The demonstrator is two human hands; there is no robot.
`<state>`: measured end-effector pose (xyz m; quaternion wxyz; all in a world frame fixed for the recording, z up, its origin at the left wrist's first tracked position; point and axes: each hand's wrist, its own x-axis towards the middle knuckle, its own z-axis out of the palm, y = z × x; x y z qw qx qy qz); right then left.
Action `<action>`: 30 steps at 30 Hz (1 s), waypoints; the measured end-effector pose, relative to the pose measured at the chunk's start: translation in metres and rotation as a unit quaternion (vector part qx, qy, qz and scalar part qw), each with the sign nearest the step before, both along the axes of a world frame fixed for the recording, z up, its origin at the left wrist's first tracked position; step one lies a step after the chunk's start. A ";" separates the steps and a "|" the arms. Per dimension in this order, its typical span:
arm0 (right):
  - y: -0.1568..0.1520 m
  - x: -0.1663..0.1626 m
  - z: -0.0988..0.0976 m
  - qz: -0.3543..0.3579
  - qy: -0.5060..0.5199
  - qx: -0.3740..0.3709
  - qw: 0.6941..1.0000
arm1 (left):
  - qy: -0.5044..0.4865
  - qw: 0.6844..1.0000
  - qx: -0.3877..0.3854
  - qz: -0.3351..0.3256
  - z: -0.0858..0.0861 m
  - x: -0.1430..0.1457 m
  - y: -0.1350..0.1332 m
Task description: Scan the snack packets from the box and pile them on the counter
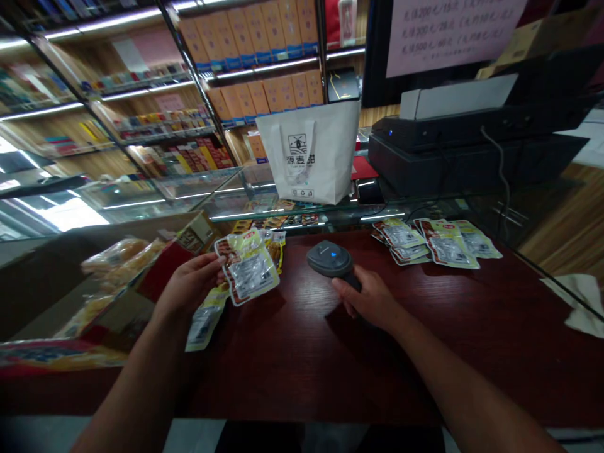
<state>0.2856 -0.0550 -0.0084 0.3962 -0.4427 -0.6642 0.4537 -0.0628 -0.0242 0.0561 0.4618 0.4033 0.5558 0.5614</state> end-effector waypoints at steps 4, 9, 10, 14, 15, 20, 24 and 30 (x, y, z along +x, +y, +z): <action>-0.002 -0.002 0.006 -0.009 -0.016 0.002 1.000 | 0.079 0.987 -0.128 -0.062 -0.006 -0.031 -0.020; -0.003 -0.004 0.009 -0.017 -0.022 0.002 1.000 | 0.166 0.960 -0.204 -0.092 -0.028 -0.042 -0.030; -0.003 -0.004 0.009 -0.018 -0.019 0.000 1.000 | 0.190 0.956 -0.207 -0.088 -0.032 -0.042 -0.028; -0.002 -0.003 0.007 -0.017 -0.004 0.000 1.000 | 0.317 0.923 -0.209 -0.064 -0.038 -0.037 -0.019; -0.001 -0.003 0.007 -0.016 -0.001 0.004 1.000 | 0.355 0.910 -0.206 -0.062 -0.038 -0.036 -0.017; 0.002 -0.004 0.004 -0.004 0.042 0.005 0.999 | 0.562 0.819 -0.115 -0.009 -0.020 -0.029 -0.017; 0.008 -0.005 0.001 0.028 0.133 -0.025 0.990 | 0.591 0.806 -0.017 -0.038 -0.006 0.002 -0.009; 0.015 -0.001 0.005 0.031 0.262 -0.004 0.965 | 0.469 0.837 0.098 -0.262 -0.029 0.110 0.034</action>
